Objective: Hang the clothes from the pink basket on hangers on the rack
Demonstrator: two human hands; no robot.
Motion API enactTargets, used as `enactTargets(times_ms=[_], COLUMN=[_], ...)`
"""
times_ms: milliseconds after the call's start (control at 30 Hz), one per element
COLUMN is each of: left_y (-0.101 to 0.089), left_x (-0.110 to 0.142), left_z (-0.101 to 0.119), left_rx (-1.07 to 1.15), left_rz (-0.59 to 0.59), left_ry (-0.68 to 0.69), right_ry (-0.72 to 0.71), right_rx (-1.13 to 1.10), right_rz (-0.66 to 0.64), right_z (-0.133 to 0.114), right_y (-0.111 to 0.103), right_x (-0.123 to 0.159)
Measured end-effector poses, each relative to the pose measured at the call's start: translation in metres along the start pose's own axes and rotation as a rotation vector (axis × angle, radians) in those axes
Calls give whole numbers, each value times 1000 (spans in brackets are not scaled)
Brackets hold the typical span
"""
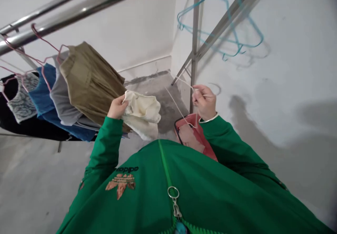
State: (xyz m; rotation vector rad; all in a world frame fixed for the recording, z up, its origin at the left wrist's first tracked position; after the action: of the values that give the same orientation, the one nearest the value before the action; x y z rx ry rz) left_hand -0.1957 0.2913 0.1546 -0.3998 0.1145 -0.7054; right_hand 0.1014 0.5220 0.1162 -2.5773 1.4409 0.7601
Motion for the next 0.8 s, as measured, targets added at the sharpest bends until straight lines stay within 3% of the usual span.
enactTargets(times_ms=[200,300,500,700,800], left_y=[6,13,24,6,10], left_x=[-14,-12,2,12,20], left_z=[2,3,4,2,6], left_rx=[-227,-343,-694,-1015,-1144], left_rz=[46,31,-1,90,79], left_ry=[116,141,94,-43,-45], right_ry=[105,97,57,121,132], right_rx=[55,134,224,252,237], right_rz=[-381,-495,-548,-504,-493], right_z=[-26,-33,-32,-29,-24], right_y=[52,70,95,85,90], right_x=[39,53,60,61,63])
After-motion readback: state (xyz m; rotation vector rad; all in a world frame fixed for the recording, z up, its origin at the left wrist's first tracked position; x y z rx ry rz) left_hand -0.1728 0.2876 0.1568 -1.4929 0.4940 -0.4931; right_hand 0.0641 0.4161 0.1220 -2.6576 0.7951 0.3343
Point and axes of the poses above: each hand's wrist, its own x-axis away from the middle knuckle, its own y-axis out of the palm, z = x × y, the point moved 10 cm from there along -x, towards the middle knuckle, and after that the axes turned 8 degrees about -y, right-handed, at the moved point
